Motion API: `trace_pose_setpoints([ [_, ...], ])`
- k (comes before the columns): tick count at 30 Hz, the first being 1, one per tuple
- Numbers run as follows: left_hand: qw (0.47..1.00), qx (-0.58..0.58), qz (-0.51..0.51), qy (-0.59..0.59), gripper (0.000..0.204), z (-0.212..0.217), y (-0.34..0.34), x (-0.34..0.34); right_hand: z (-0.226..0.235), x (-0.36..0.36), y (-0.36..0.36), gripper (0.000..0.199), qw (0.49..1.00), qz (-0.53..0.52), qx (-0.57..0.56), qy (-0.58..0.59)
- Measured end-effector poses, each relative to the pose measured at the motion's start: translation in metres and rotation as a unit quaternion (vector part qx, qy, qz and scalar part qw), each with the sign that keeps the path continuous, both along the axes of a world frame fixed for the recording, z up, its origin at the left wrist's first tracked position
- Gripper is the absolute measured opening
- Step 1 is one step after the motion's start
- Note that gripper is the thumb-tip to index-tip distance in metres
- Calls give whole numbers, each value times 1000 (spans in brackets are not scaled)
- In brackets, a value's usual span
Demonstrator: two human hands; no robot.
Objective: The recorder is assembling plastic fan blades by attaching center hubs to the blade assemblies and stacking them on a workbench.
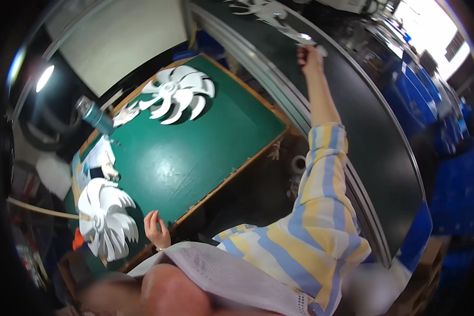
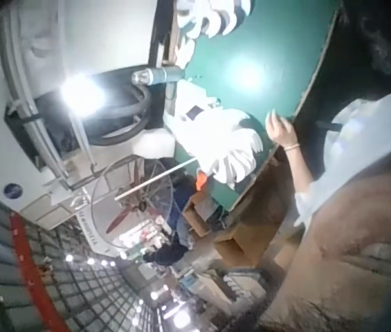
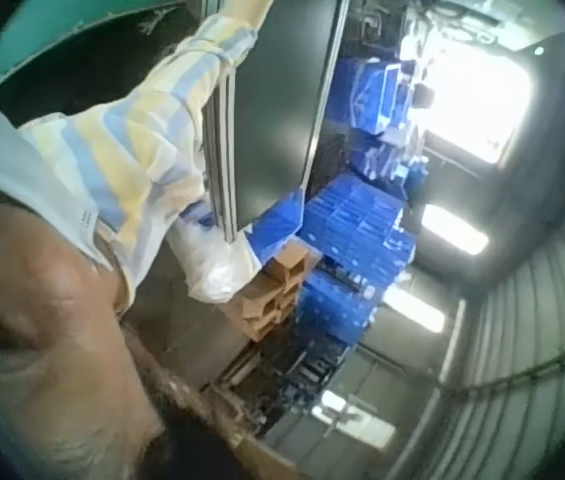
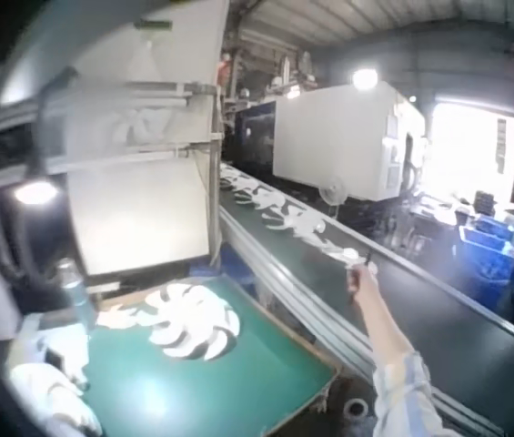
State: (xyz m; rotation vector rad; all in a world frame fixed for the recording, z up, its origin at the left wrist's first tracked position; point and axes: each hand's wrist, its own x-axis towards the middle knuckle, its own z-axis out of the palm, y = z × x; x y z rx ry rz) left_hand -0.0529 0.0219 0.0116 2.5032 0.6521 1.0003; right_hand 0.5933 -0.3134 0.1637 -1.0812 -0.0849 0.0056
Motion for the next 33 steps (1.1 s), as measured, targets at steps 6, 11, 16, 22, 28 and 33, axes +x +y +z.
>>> trace_pose_setpoints([
  [6,994,-52,-4,-93,24,26,12,14,5,-176,31,25,985,100,-138,18],
  [11,988,43,5,-146,21,73,1,48,-53,-317,69,37,938,265,-194,107],
  [16,998,27,22,57,53,44,-12,82,-118,-422,108,30,809,491,-299,126],
  [22,961,40,8,275,80,6,-13,71,-98,-406,99,40,693,544,-472,-33],
  [28,952,66,-178,239,56,-6,19,40,-101,-379,117,39,751,403,-467,-237],
  [33,993,8,-17,118,46,2,-1,42,-106,-386,138,31,744,360,-464,-318],
])
